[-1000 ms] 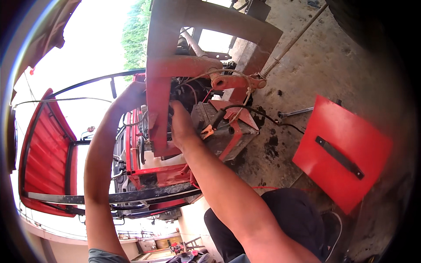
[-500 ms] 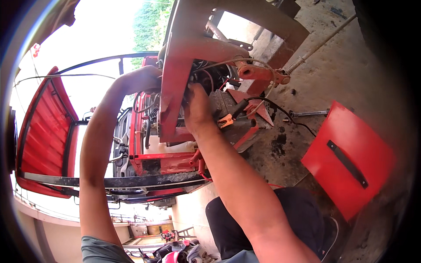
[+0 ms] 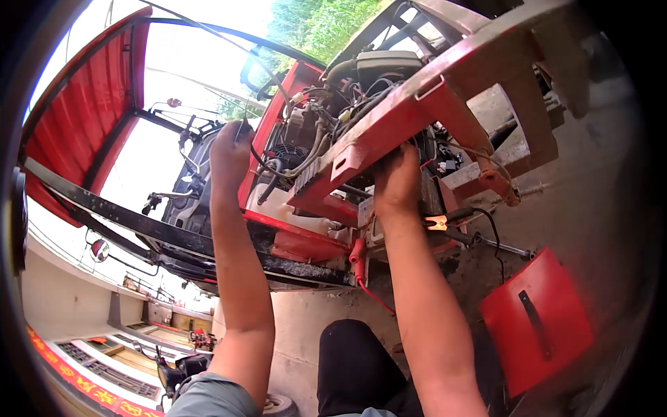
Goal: The person works on the wiring and electrical components of a red utility vehicle, stripping wire insulation, twisting wires together, and applying adhesive tape to the connections while managing electrical clamps and battery cables.
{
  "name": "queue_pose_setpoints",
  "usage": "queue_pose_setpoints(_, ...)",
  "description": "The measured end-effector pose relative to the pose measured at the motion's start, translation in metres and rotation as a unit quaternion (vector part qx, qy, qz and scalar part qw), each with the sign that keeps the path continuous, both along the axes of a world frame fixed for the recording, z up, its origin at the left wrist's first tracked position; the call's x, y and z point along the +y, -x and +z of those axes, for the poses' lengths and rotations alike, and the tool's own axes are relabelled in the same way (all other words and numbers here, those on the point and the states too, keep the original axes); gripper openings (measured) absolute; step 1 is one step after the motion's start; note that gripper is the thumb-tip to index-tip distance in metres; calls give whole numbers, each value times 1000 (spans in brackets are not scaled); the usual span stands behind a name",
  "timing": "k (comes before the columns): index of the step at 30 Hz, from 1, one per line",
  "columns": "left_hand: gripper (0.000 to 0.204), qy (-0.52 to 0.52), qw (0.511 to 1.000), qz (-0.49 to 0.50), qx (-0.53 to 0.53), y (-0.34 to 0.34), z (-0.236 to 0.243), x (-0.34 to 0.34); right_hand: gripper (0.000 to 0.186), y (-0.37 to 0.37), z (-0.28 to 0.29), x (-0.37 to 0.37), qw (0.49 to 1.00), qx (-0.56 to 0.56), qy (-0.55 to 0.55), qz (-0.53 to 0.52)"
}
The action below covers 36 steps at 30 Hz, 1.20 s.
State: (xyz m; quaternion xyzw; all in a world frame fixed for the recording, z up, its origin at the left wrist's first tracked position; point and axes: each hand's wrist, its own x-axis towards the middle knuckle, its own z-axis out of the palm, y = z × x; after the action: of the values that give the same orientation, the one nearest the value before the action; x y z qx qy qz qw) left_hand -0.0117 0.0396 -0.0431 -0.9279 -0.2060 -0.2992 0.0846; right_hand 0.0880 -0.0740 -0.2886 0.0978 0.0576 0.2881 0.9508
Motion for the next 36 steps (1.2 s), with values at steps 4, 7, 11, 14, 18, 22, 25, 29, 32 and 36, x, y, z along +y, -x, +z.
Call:
queue_pose_setpoints(4, 13, -73, 966, 69, -237, 60, -60, 9, 42, -1, 1, -5, 995, -36, 89, -4)
queue_pose_setpoints(7, 11, 23, 956, 90, -277, 80, -87, -11, 35, 3, 5, -21, 978, -44, 205, 12)
queue_pose_setpoints(11, 12, 231, 865, 9, -445, 100, -129, 3, 26, 23, 31, -52, 883, -180, 433, -13)
queue_pose_setpoints(14, 13, 153, 852, -58, -497, 95, -165, 13, 21, 18, 25, -83, 691, -347, 627, -95)
queue_pose_setpoints(18, 18, 410, 704, -75, -575, 94, -144, -22, 19, 52, 89, -107, 570, -487, 644, -150)
queue_pose_setpoints(22, 22, 397, 667, -141, -614, 94, -145, -23, 26, 71, 125, -64, 359, -682, 555, -314)
queue_pose_setpoints(25, 22, 421, 641, -146, -625, 102, -151, -19, 32, 60, 133, -8, 218, -744, 520, -360)
queue_pose_setpoints(29, 21, 443, 622, -157, -626, 99, -159, -17, 21, 22, 135, 44, 84, -828, 491, -256)
queue_pose_setpoints(32, 20, 383, 695, -117, -597, 99, -176, -4, 19, 19, 151, 73, 20, -845, 478, -238)
queue_pose_setpoints(36, 27, 231, 829, 30, -509, 89, -194, -4, 23, 6, 148, 114, 60, -833, 519, -185)
